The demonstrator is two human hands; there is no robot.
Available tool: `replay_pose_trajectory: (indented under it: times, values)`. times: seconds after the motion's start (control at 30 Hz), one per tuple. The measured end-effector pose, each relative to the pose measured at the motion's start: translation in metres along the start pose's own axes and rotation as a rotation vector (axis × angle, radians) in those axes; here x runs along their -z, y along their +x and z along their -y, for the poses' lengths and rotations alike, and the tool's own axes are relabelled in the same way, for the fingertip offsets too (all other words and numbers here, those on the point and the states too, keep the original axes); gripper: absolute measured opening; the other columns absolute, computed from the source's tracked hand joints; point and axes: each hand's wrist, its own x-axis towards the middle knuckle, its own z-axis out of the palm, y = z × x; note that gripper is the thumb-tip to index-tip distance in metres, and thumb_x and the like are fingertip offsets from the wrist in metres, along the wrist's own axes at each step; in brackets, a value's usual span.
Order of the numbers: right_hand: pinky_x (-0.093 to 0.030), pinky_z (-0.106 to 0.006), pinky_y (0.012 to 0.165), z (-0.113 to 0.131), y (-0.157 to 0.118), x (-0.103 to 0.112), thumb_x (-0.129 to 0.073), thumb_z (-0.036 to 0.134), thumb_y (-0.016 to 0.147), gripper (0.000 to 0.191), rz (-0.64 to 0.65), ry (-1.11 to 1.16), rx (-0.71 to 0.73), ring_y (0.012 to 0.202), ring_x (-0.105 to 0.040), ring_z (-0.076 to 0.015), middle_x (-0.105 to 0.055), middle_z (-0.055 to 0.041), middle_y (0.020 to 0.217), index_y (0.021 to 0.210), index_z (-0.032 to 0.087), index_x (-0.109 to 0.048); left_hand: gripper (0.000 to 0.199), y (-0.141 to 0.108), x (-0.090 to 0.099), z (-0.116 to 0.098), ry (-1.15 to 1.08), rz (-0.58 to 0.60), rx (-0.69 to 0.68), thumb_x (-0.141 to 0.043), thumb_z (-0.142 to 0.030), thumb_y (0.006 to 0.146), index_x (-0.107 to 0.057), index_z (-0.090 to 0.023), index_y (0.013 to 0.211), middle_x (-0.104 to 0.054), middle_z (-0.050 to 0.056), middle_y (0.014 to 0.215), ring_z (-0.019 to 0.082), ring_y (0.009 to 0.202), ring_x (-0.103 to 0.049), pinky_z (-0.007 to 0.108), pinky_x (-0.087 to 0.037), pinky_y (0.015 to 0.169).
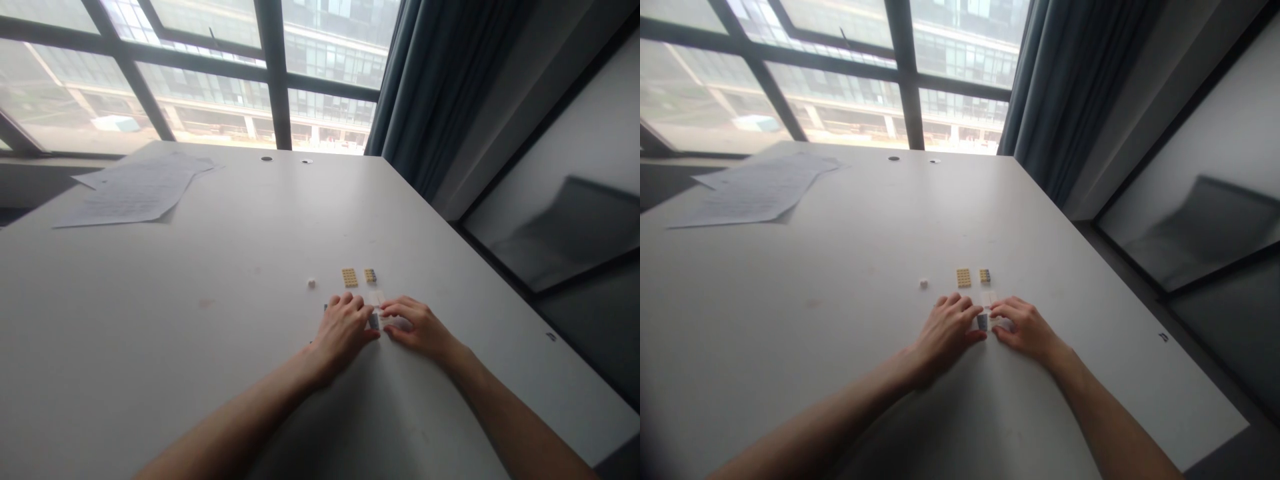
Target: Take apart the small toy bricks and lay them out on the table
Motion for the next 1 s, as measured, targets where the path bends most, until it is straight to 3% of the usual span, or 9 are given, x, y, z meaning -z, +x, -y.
replay_pose_trajectory:
  times: [0.1, 0.27, 0.37, 0.47, 0.67, 0.83, 1.0]
  values:
    - [-0.052, -0.036, 0.084, -0.003, -0.002, 0.005, -0.063, 0.014, 0.079, 0.017, -0.083, -0.035, 0.014, 0.092, -0.063, -0.0199, -0.067, -0.0067, 0.101, 0.095, 0.022, -0.063, 0.037, -0.003, 0.013, 0.017, 0.005, -0.080, 0.032, -0.066, -0.048, 0.078, -0.062, -0.023, 0.105, -0.063, 0.004, 0.097, 0.023, 0.093, -0.052, 0.036, -0.039, 0.081]
    - [-0.054, -0.033, 0.072, -0.002, -0.001, 0.005, -0.059, 0.015, 0.083, 0.013, -0.186, -0.068, 0.023, 0.081, -0.063, -0.0182, -0.067, -0.0066, 0.096, 0.094, 0.022, -0.062, 0.027, -0.010, 0.037, 0.073, 0.047, -0.228, 0.247, -0.061, -0.033, 0.085, -0.063, -0.020, 0.108, -0.065, 0.006, 0.101, 0.023, 0.096, -0.054, 0.037, -0.041, 0.085]
    - [-0.054, -0.032, 0.070, -0.001, 0.001, 0.000, -0.059, 0.016, 0.084, 0.012, -0.185, -0.064, 0.031, 0.080, -0.062, -0.0178, -0.067, -0.0064, 0.095, 0.094, 0.022, -0.062, 0.023, -0.014, 0.037, 0.099, 0.050, -0.218, 0.329, -0.057, -0.031, 0.086, -0.067, -0.020, 0.103, -0.065, 0.006, 0.100, 0.024, 0.096, -0.054, 0.039, -0.042, 0.087]
    - [-0.054, -0.031, 0.070, 0.001, 0.002, -0.003, -0.059, 0.016, 0.085, 0.011, -0.183, -0.066, 0.029, 0.080, -0.062, -0.0175, -0.067, -0.0062, 0.095, 0.094, 0.022, -0.062, 0.021, -0.015, 0.028, 0.108, 0.034, -0.206, 0.333, -0.052, -0.032, 0.088, -0.070, -0.022, 0.092, -0.066, 0.006, 0.096, 0.024, 0.094, -0.054, 0.040, -0.042, 0.087]
    - [-0.052, -0.032, 0.069, 0.001, 0.003, -0.001, -0.057, 0.016, 0.084, 0.012, -0.243, -0.094, -0.017, 0.073, -0.059, -0.0164, -0.067, -0.0054, 0.094, 0.093, 0.021, -0.063, 0.019, -0.010, 0.023, 0.095, -0.014, -0.200, 0.298, -0.055, -0.031, 0.087, -0.071, -0.022, 0.089, -0.066, 0.006, 0.094, 0.023, 0.093, -0.055, 0.039, -0.042, 0.086]
    - [-0.050, -0.031, 0.065, -0.001, 0.005, 0.000, -0.056, 0.017, 0.084, 0.010, -0.320, -0.111, -0.084, 0.066, -0.057, -0.0156, -0.066, -0.0042, 0.088, 0.090, 0.021, -0.063, 0.015, 0.011, 0.025, 0.064, -0.055, -0.153, 0.186, -0.059, -0.030, 0.085, -0.071, -0.024, 0.091, -0.066, 0.004, 0.091, 0.021, 0.090, -0.055, 0.036, -0.042, 0.082]
    - [-0.049, -0.031, 0.065, -0.005, 0.004, -0.002, -0.056, 0.018, 0.084, 0.010, -0.322, -0.100, -0.119, 0.067, -0.056, -0.0161, -0.065, -0.0036, 0.084, 0.089, 0.021, -0.063, 0.009, 0.040, 0.012, 0.034, -0.069, -0.098, 0.110, -0.064, -0.027, 0.082, -0.072, -0.024, 0.085, -0.067, 0.004, 0.090, 0.021, 0.090, -0.055, 0.036, -0.041, 0.083]
